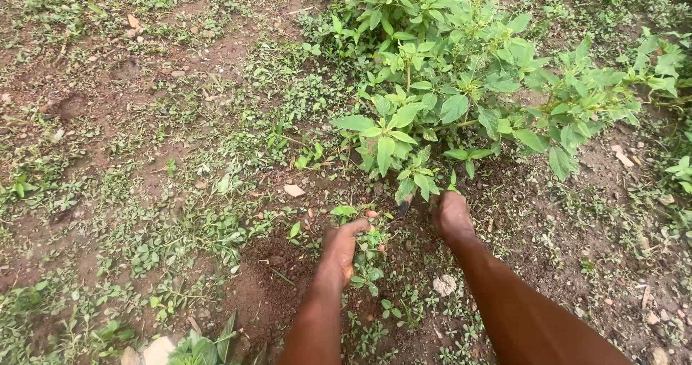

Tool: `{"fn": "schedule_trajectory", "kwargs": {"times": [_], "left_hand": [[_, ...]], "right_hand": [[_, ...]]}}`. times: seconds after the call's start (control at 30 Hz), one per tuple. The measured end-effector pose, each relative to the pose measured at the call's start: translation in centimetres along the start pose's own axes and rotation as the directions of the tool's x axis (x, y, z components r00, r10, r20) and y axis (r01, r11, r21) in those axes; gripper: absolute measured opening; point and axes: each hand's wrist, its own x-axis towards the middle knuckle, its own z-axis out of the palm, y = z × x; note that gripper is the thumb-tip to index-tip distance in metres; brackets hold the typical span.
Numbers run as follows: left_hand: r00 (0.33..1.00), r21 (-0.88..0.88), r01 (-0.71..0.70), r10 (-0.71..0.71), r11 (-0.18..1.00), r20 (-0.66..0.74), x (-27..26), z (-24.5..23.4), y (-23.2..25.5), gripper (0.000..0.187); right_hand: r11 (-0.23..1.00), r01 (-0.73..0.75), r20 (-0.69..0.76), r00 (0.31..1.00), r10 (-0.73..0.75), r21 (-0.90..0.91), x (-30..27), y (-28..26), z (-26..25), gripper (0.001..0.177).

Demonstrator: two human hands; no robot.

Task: Weeding a garden area by hand.

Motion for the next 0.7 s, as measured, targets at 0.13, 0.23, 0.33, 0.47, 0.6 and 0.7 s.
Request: {"fn": "schedule_trajectory", "kwargs": {"times": [0.13, 0.23, 0.33, 0.47, 0.6, 0.7], "left_hand": [[0.999, -0.033, 0.033, -0.033, 0.999, 0.006, -0.1, -0.2, 0.5, 0.078], [0.986, 0.140, 0.069, -0.046, 0.988, -0.163, -1.6, 0.2, 2.0, 0.076], [0.989, 0.098, 0.055, -0.041, 0.994, -0.142, -1.5, -0.2, 1.7, 0.072], [0.995, 0.006, 0.019, -0.018, 1.000, -0.100, 0.2, -0.5, 0.6, 0.078], [0.993, 0.104, 0.035, -0.022, 0.994, -0.118, -1.0, -0.3, 2.1, 0.077], [0.992, 0.064, 0.036, -0.028, 0.997, -0.125, -1.1, -0.2, 2.2, 0.088]], "right_hand": [[0.948, 0.007, -0.120, 0.992, 0.033, 0.318, 0.5, -1.6, -1.3, 0.034], [0.982, -0.029, -0.161, 0.985, 0.060, 0.186, -0.6, -2.5, -1.6, 0.037], [0.981, -0.011, -0.021, 1.000, 0.016, 0.195, 0.4, -1.1, 0.0, 0.055], [0.994, -0.084, -0.035, 0.996, 0.086, 0.067, 1.0, -0.5, -0.3, 0.021], [0.990, 0.045, -0.213, 0.977, -0.015, 0.136, 1.7, -0.4, -1.4, 0.017], [0.988, 0.063, -0.115, 0.992, -0.047, 0.139, 1.2, -0.5, -2.0, 0.015]]}}
